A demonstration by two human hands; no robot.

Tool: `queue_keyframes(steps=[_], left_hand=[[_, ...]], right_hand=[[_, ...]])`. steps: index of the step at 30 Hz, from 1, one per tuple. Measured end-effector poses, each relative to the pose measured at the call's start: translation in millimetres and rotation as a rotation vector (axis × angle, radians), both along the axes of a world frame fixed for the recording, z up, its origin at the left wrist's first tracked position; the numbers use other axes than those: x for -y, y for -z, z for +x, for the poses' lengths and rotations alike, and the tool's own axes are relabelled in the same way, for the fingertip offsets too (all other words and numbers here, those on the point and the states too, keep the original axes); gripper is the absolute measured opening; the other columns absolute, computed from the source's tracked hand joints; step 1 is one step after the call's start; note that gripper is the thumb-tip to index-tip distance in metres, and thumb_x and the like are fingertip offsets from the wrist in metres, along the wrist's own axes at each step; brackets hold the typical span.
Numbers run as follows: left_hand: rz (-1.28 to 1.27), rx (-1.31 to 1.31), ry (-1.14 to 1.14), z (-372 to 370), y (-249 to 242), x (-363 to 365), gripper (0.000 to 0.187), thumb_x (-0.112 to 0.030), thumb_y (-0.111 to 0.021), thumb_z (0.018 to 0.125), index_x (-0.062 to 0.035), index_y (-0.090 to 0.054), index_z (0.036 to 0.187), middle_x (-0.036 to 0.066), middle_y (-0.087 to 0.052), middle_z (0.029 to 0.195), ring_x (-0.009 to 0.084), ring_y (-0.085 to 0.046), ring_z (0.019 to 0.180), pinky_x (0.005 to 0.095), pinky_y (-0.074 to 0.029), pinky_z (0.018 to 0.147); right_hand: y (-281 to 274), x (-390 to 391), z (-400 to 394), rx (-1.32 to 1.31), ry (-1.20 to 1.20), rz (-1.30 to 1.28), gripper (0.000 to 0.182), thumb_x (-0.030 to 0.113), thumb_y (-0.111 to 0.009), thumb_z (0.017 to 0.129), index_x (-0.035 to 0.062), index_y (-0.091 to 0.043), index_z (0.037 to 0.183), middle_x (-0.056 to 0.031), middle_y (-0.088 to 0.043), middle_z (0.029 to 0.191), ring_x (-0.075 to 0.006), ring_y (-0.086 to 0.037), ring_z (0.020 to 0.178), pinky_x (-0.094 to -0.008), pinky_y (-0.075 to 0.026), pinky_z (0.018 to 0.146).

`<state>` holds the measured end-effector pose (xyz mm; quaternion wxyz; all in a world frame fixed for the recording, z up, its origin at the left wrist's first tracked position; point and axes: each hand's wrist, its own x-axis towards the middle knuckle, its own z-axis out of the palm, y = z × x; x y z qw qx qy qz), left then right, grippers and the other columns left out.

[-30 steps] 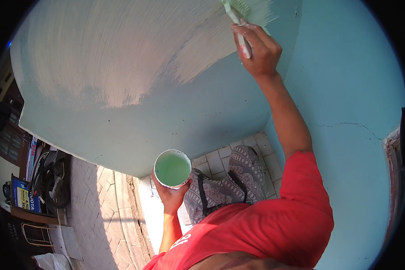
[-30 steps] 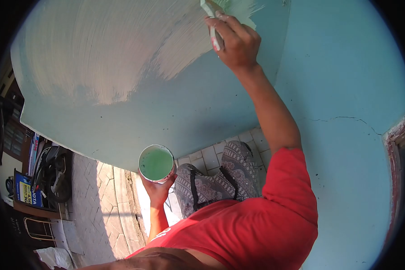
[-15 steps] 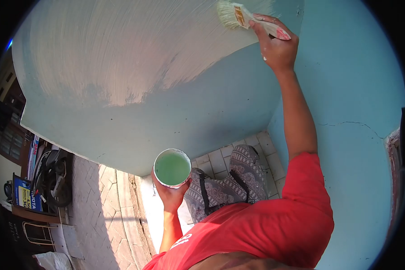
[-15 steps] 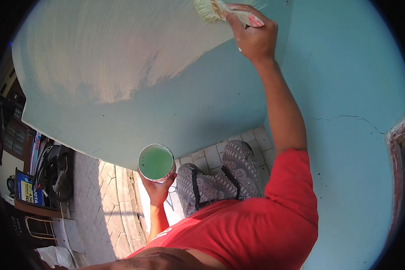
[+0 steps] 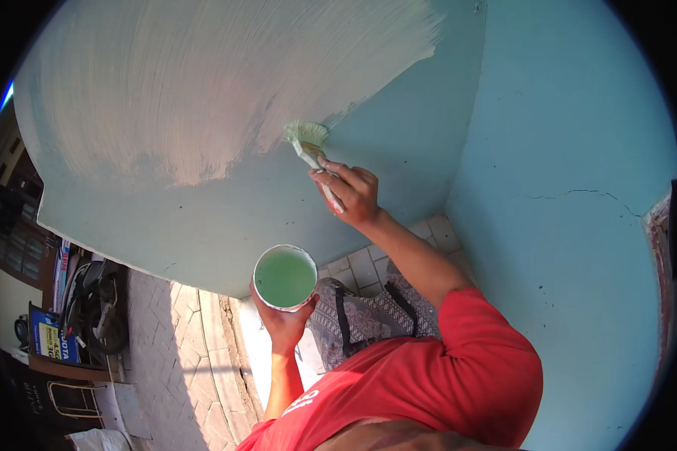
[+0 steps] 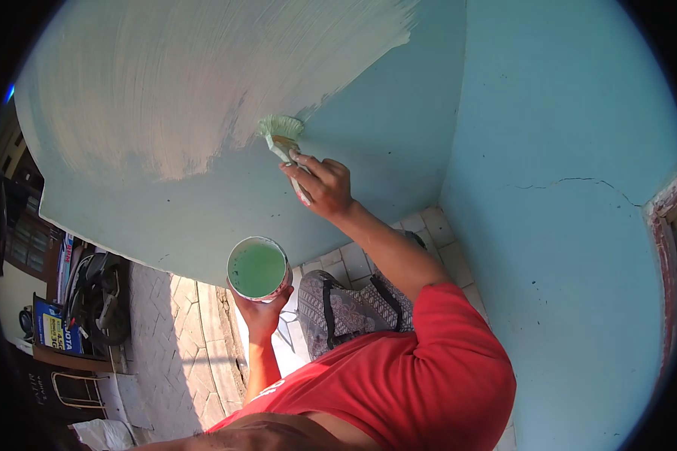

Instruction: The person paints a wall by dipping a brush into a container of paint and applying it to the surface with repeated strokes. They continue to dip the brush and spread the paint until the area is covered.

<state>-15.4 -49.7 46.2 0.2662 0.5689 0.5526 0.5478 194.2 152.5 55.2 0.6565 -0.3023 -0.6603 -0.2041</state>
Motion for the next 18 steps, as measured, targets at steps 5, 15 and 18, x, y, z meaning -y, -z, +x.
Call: queue_keyframes(steps=[5, 15, 18], left_hand=[[-0.011, -0.002, 0.043, -1, -3, -4, 0.108, -0.003, -0.096, 0.062, -0.0044, -0.036, 0.152, 0.012, -0.06, 0.133, 0.0244, -0.063, 0.119, 0.0401, -0.055, 0.102], [0.004, 0.036, -0.047, -8, 12, 3, 0.106, -0.001, -0.096, 0.059, -0.0049, -0.04, 0.149, 0.012, -0.059, 0.134, 0.0232, -0.061, 0.121, 0.0399, -0.053, 0.104], [-0.04, 0.07, -0.07, -11, 11, 3, 0.106, -0.001, -0.096, 0.059, -0.0047, -0.04, 0.149, 0.012, -0.058, 0.135, 0.0238, -0.061, 0.123, 0.0406, -0.052, 0.105]], right_hand=[[-13, 7, 13, -0.035, -0.276, -0.126, 0.024, 0.006, -0.086, 0.083, 0.0116, -0.08, 0.105, -0.0078, -0.08, 0.1, -0.0243, -0.077, 0.078, -0.0336, -0.06, 0.064], [-89, -18, 215, -0.699, -0.051, -0.17, 0.024, 0.01, -0.082, 0.096, -0.0043, -0.074, 0.113, -0.0089, -0.079, 0.099, -0.0173, -0.077, 0.087, -0.0304, -0.059, 0.081], [-81, -9, 197, -1.17, -0.514, -0.188, 0.029, 0.008, -0.083, 0.094, -0.0039, -0.068, 0.115, -0.0098, -0.076, 0.102, -0.0208, -0.075, 0.088, -0.0324, -0.057, 0.079]])
